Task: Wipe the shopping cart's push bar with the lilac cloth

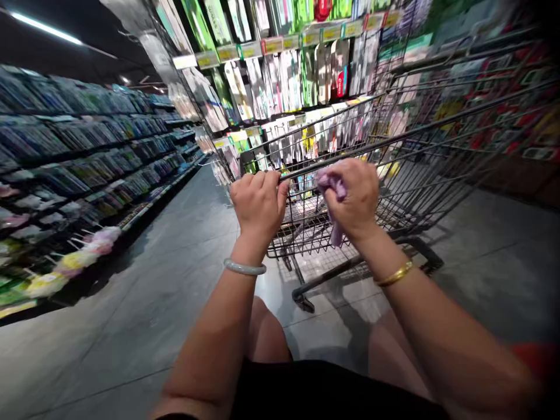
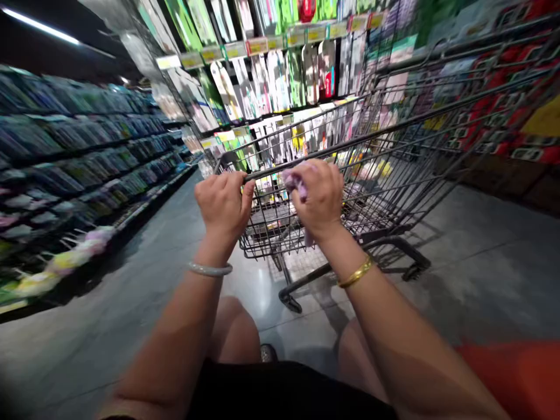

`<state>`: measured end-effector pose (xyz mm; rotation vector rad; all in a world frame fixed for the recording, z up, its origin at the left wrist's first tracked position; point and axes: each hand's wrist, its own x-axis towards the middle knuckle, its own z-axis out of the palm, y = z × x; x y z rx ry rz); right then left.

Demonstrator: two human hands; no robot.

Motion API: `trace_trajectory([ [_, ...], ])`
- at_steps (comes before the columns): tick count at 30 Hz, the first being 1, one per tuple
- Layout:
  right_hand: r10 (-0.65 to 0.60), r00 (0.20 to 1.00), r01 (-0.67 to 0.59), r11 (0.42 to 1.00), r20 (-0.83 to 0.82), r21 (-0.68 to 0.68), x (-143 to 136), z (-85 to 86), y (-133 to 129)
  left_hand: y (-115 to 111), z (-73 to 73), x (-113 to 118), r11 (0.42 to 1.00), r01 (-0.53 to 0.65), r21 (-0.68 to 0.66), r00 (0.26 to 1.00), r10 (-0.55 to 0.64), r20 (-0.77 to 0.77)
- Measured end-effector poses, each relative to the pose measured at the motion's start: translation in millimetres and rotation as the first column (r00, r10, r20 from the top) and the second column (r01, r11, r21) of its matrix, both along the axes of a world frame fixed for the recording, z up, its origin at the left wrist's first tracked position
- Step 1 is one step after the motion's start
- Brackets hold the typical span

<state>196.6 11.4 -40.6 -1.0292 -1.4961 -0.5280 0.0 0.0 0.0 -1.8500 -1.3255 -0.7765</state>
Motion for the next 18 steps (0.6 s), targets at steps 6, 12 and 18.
trace_trajectory([
  [6,0.106,0.973,-0.105,0.994,0.203,-0.016,-8.8,-1.9,-8.4,-2.7,7.5,-9.0,0.999,-0.028,-0.031,1.000,0.027,-0.008],
  [12,0.078,0.996,-0.078,0.997,-0.041,0.011,15.9,1.9,-7.4,-17.3,10.0,-27.6,0.997,-0.041,-0.071,0.999,0.043,0.033],
  [18,0.121,0.963,-0.147,0.985,0.242,0.093,-13.1,0.1,-20.8,-34.6,12.1,-9.3,0.988,-0.102,0.117,0.971,0.073,0.228],
])
